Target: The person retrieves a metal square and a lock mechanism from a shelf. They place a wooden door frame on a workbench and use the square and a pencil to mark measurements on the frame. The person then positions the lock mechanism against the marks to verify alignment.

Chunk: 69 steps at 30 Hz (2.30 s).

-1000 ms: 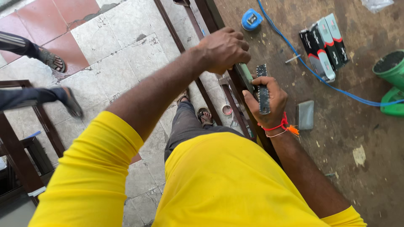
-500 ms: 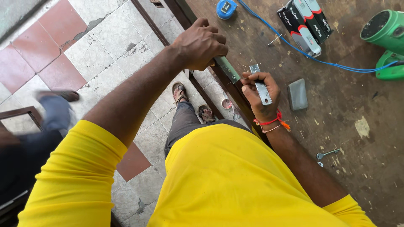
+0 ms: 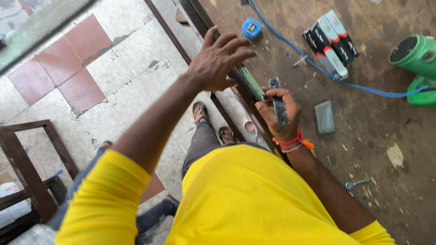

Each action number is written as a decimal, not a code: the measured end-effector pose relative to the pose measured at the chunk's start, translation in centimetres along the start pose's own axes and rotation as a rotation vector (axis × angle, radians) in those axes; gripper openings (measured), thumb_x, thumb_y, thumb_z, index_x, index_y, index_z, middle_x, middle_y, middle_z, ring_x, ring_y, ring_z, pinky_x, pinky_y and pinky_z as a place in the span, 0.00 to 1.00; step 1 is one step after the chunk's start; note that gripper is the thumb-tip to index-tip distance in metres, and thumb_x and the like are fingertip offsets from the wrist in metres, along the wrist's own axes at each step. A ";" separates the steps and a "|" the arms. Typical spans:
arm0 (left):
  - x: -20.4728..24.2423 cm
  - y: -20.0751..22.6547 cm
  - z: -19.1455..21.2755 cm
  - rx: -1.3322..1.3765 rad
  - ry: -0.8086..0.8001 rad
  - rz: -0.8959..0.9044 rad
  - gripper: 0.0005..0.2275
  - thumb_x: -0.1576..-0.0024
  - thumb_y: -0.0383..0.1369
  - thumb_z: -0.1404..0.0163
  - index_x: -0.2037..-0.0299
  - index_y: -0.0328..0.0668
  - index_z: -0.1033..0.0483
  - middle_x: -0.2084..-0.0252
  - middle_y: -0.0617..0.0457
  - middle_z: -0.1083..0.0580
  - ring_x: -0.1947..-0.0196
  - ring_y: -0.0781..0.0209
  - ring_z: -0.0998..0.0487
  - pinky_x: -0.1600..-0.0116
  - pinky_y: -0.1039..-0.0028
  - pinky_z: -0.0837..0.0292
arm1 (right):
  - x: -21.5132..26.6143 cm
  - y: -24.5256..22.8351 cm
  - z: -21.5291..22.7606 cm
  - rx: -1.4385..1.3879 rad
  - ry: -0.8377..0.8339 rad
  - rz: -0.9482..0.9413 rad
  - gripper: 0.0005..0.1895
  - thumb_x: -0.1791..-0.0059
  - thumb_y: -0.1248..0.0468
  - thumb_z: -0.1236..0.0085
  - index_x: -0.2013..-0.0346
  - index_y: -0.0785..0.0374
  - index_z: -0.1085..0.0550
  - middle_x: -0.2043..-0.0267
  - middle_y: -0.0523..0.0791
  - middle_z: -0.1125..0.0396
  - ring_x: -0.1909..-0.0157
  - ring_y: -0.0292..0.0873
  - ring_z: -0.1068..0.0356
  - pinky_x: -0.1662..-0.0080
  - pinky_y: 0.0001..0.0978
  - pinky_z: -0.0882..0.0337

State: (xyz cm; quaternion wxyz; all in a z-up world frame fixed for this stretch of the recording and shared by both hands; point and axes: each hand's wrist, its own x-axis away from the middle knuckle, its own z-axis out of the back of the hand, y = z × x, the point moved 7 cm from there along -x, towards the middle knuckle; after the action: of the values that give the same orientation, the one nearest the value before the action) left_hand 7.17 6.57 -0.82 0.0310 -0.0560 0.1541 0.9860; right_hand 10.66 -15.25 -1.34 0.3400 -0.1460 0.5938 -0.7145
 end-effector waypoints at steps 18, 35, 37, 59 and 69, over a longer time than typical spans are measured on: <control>7.9 2.6 -4.2 0.760 0.518 1.111 0.34 0.51 0.44 0.37 0.35 0.45 0.33 0.51 0.48 0.28 0.56 0.54 0.26 0.49 0.65 0.28 | -2.1 3.6 -1.7 -0.258 0.119 -0.373 0.07 0.48 0.68 0.41 0.57 0.68 0.24 0.63 0.46 0.24 0.63 0.38 0.23 0.59 0.28 0.22; 7.2 2.4 -4.6 0.737 0.648 0.870 0.39 0.46 0.45 0.40 0.26 0.44 0.46 0.33 0.41 0.37 0.33 0.45 0.34 0.31 0.58 0.34 | -3.0 -1.0 -1.9 0.442 0.009 0.070 0.06 0.49 0.69 0.36 0.58 0.66 0.21 0.63 0.50 0.25 0.62 0.45 0.22 0.60 0.33 0.26; 7.2 2.7 -4.1 0.555 0.615 0.837 0.40 0.46 0.45 0.38 0.26 0.45 0.47 0.28 0.40 0.42 0.28 0.41 0.40 0.28 0.54 0.39 | -3.0 -0.9 -1.8 0.454 0.011 0.073 0.06 0.50 0.70 0.35 0.58 0.66 0.21 0.64 0.50 0.25 0.62 0.45 0.22 0.60 0.33 0.26; 7.2 2.7 -5.7 0.375 0.444 0.586 0.52 0.60 0.53 0.31 0.26 0.51 0.50 0.28 0.47 0.45 0.27 0.43 0.44 0.25 0.49 0.46 | -2.6 0.3 -1.4 0.443 -0.021 0.057 0.07 0.49 0.69 0.34 0.57 0.64 0.20 0.66 0.48 0.25 0.65 0.41 0.23 0.63 0.31 0.27; 7.2 2.8 -5.1 0.372 0.498 0.557 0.51 0.60 0.52 0.30 0.27 0.51 0.48 0.29 0.46 0.43 0.28 0.42 0.41 0.26 0.51 0.42 | -2.8 -0.1 -1.5 0.430 -0.022 0.061 0.07 0.49 0.68 0.35 0.56 0.64 0.20 0.66 0.47 0.26 0.65 0.41 0.24 0.64 0.30 0.28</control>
State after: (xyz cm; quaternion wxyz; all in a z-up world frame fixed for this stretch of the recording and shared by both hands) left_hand 0.36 2.65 -5.70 -0.2656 -0.2425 0.3414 0.8684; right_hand 11.73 -12.28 -1.12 0.3910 -0.0599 0.4281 -0.8125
